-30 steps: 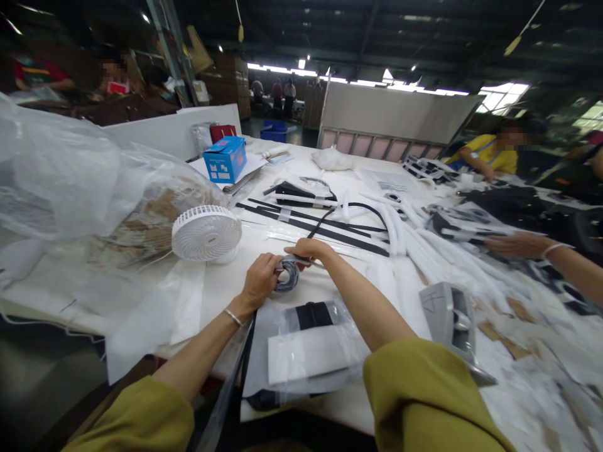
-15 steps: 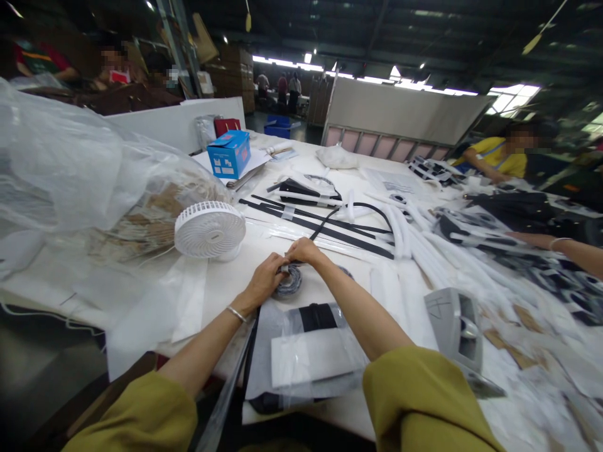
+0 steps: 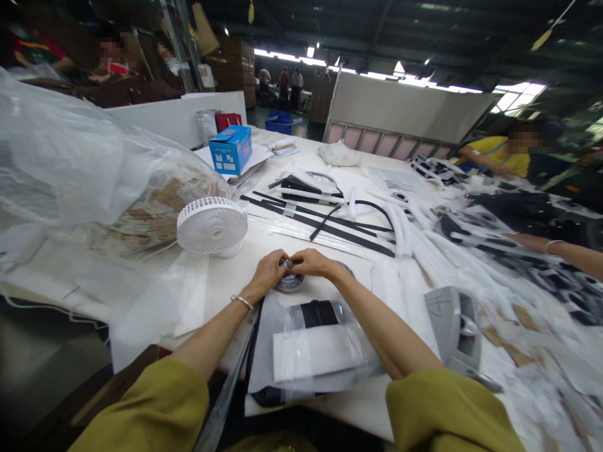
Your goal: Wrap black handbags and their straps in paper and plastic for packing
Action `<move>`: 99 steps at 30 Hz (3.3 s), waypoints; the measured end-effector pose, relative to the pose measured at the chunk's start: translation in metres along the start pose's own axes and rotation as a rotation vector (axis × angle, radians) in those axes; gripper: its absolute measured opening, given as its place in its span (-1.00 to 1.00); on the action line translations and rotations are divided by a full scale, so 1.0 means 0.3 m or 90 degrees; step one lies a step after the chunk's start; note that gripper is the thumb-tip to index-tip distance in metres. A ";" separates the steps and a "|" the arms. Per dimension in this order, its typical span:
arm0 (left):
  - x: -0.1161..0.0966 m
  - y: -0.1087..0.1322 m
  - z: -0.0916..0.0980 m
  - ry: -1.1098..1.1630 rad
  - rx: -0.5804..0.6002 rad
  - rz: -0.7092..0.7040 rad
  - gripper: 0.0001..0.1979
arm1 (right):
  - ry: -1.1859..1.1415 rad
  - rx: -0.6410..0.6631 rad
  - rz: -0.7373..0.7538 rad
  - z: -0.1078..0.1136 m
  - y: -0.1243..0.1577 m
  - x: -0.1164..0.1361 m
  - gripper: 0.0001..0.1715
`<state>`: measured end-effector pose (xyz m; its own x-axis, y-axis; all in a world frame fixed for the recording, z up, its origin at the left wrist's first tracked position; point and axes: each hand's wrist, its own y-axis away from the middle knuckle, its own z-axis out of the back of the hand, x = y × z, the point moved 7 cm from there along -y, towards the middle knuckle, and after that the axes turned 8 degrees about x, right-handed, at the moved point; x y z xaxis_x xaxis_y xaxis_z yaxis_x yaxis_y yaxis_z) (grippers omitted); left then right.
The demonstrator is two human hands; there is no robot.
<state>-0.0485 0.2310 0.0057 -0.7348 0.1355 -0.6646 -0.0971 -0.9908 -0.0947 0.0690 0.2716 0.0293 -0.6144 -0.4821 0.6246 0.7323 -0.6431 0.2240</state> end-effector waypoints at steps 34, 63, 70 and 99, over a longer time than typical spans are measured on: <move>-0.051 0.028 -0.038 -0.123 0.104 -0.028 -0.80 | 0.063 -0.241 -0.079 -0.062 0.092 -0.001 -0.91; -0.139 0.106 0.140 0.236 0.195 -0.124 -0.68 | -0.055 -0.091 -0.026 0.098 0.159 0.188 -0.69; -0.134 0.131 0.123 0.351 0.281 -0.095 -0.69 | 0.038 -0.089 -0.004 0.075 0.190 0.237 -0.75; -0.067 0.105 0.089 0.446 0.150 0.045 -0.59 | -0.305 -0.563 -0.602 0.085 1.514 -0.425 -0.71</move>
<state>-0.0546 0.1968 0.0358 -0.1511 -0.0357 -0.9879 -0.2640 -0.9616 0.0752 0.4874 0.0561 0.0704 -0.4766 0.4793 0.7370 -0.4421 -0.8553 0.2703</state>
